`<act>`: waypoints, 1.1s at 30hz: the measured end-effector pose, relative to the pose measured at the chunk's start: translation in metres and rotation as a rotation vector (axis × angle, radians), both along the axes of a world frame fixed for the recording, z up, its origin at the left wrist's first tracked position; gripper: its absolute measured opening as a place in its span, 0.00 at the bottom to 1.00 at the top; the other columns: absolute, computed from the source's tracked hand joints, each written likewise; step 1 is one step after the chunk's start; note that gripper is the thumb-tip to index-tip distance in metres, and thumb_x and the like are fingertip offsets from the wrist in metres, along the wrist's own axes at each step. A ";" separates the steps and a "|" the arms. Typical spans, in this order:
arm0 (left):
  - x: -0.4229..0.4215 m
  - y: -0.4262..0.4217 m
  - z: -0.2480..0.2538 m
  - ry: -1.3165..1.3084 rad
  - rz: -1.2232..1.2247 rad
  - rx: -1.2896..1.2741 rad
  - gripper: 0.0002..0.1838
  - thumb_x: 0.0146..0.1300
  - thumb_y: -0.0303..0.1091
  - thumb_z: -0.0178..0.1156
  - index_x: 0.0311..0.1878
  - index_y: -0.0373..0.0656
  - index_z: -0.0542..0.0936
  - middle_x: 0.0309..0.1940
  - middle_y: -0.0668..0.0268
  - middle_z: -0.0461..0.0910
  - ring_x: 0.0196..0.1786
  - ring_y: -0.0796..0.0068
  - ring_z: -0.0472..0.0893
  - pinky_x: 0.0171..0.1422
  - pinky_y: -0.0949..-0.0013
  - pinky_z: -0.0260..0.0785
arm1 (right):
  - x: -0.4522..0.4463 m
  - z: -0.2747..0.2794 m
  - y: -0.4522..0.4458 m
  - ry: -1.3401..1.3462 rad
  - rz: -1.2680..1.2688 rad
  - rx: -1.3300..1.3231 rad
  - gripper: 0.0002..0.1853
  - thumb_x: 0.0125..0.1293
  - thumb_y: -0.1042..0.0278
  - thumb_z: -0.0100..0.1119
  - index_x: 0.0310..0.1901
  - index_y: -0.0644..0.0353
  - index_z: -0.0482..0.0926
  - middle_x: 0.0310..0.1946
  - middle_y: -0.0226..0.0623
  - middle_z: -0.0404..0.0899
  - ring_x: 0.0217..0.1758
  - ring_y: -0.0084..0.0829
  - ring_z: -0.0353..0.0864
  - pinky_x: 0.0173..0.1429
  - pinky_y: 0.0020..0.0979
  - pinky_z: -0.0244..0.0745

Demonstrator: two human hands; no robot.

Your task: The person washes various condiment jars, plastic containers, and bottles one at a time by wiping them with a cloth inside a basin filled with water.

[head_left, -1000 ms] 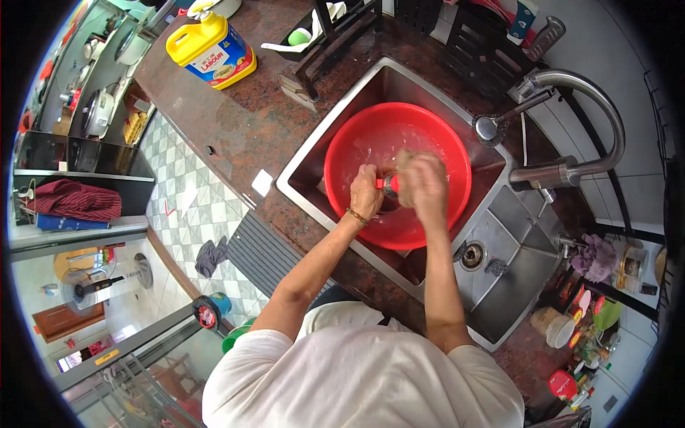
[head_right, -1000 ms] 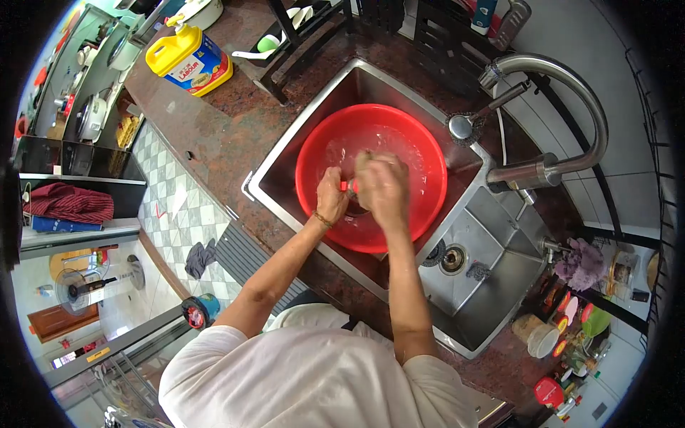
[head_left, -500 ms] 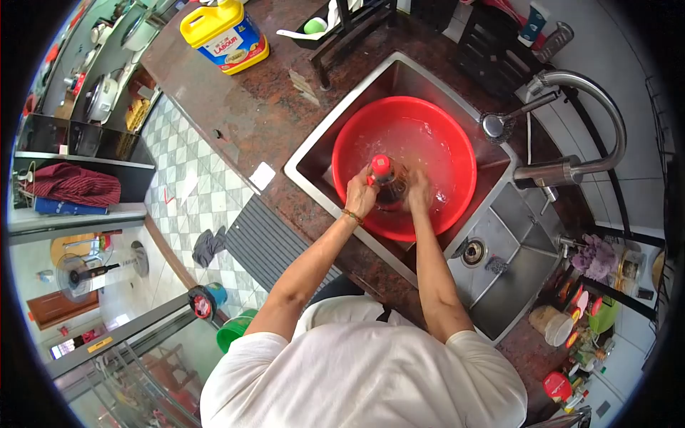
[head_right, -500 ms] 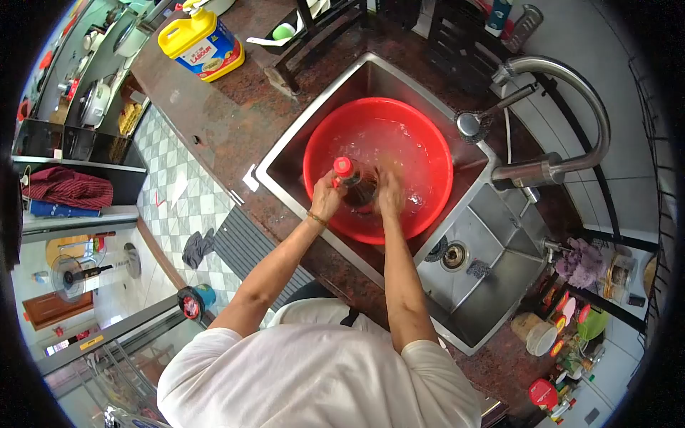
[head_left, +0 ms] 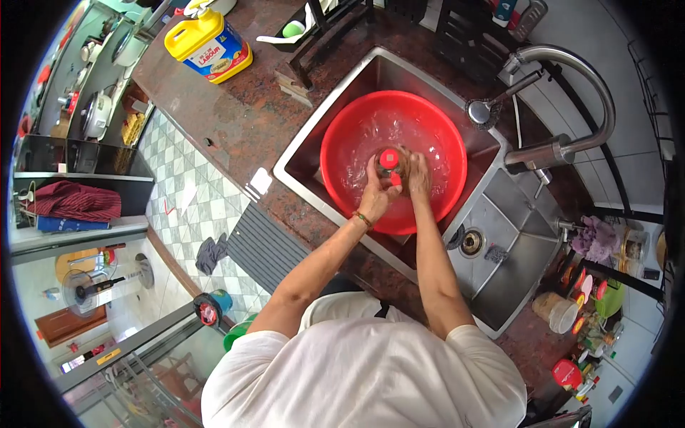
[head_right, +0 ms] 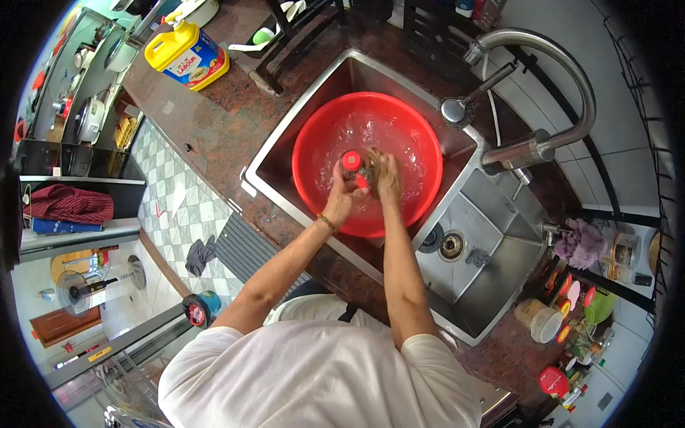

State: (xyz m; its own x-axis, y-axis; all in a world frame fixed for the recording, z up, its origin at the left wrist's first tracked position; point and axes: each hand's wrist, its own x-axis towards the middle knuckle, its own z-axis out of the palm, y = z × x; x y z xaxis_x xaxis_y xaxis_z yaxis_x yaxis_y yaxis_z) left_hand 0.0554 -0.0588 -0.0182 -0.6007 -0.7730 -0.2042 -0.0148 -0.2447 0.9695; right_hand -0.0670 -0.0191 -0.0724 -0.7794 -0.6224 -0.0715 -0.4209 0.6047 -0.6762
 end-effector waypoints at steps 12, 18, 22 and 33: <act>-0.023 -0.086 0.015 0.110 -0.444 -0.084 0.35 0.48 0.31 0.69 0.61 0.41 0.65 0.50 0.58 0.74 0.52 0.68 0.74 0.58 0.66 0.66 | -0.026 -0.049 0.020 -0.887 -0.320 -0.520 0.10 0.62 0.77 0.46 0.42 0.61 0.76 0.34 0.34 0.78 0.38 0.30 0.76 0.45 0.30 0.71; -0.038 -0.076 0.027 -0.379 -0.368 -0.956 0.35 0.45 0.42 0.70 0.56 0.40 0.67 0.39 0.57 0.75 0.39 0.68 0.76 0.41 0.66 0.70 | 0.006 0.094 0.021 -0.521 -0.195 -0.836 0.05 0.61 0.73 0.54 0.37 0.62 0.77 0.33 0.30 0.77 0.37 0.21 0.74 0.42 0.25 0.70; -0.049 -0.068 0.017 -0.132 -0.250 -0.556 0.36 0.44 0.44 0.69 0.56 0.42 0.66 0.37 0.58 0.73 0.35 0.67 0.75 0.38 0.64 0.68 | 0.037 0.082 -0.007 0.225 -0.245 -0.599 0.10 0.60 0.67 0.56 0.40 0.61 0.73 0.36 0.45 0.74 0.42 0.44 0.74 0.45 0.39 0.71; -0.040 -0.099 0.037 -0.175 -0.212 -0.733 0.24 0.47 0.39 0.66 0.49 0.43 0.75 0.41 0.56 0.74 0.45 0.56 0.75 0.49 0.60 0.67 | 0.019 -0.042 -0.004 -0.279 -0.374 0.216 0.12 0.61 0.61 0.53 0.38 0.61 0.76 0.31 0.48 0.77 0.38 0.51 0.76 0.45 0.45 0.70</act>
